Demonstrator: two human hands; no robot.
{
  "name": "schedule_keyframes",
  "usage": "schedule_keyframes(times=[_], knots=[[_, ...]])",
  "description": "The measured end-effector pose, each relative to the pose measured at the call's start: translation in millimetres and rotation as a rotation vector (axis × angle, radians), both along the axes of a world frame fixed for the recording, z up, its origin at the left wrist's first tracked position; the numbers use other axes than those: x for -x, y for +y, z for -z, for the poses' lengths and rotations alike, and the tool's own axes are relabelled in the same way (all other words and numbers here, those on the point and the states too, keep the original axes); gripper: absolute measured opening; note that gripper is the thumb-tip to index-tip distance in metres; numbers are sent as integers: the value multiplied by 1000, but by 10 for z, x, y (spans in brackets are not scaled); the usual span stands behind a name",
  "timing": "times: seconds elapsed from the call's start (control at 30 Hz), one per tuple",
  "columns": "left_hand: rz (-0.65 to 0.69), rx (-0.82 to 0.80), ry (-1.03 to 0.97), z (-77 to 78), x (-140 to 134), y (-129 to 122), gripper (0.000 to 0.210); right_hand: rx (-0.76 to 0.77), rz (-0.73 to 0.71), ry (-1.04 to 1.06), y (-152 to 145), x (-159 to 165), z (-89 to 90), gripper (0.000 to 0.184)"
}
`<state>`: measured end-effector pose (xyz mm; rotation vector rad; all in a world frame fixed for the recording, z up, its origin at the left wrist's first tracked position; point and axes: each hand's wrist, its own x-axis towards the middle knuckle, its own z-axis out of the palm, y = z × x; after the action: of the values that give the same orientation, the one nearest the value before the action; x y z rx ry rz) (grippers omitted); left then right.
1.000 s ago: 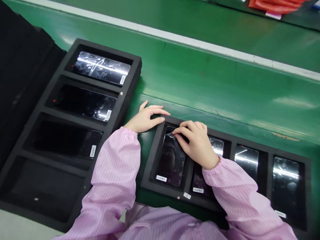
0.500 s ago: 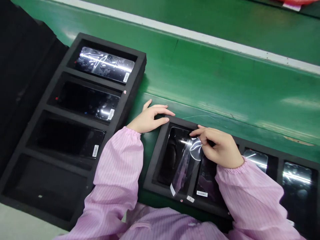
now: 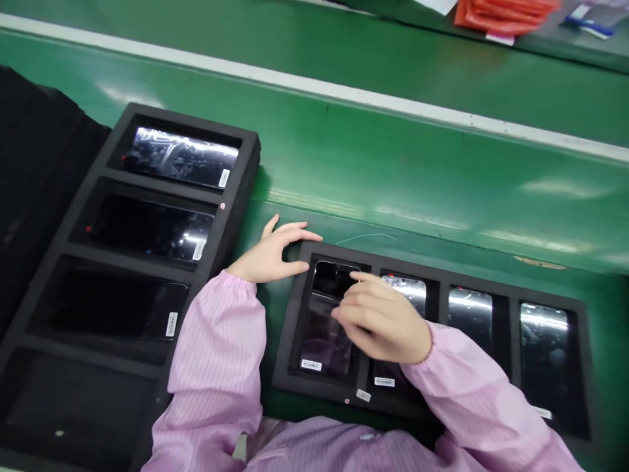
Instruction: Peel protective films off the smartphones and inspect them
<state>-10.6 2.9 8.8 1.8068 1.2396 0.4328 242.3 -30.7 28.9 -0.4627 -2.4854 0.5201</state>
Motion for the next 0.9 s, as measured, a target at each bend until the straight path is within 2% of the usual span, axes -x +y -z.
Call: schedule_keyframes(times=[0.07,0.17,0.33,0.43,0.53,0.7,0.8,0.9], knots=[[75,30,29,-43,3,-45,63,10,-79,37,-92,71,-4,21],[159,58,72,-82,-3,-121,80,35,-124,67,-176,141,2,22],[193,55,113,-69,-35,-185,86,56,-136,44,-193,149,57,24],[154,33,145,-55,-84,-205,78,71,-60,-40,-190,132,104,24],[72,-37,167,-56,-161,-244,61,96,118,-130,-228,122,114,21],[-135,-322,324,-125,-367,-354,30,55,347,-307,-375,135,34,18],[-212,-425,456,-171,-514,-429,26,49,405,-325,-419,153,2,28],[-215,-410,491,-167,-606,-466,27,31,395,-318,-404,157,13,35]])
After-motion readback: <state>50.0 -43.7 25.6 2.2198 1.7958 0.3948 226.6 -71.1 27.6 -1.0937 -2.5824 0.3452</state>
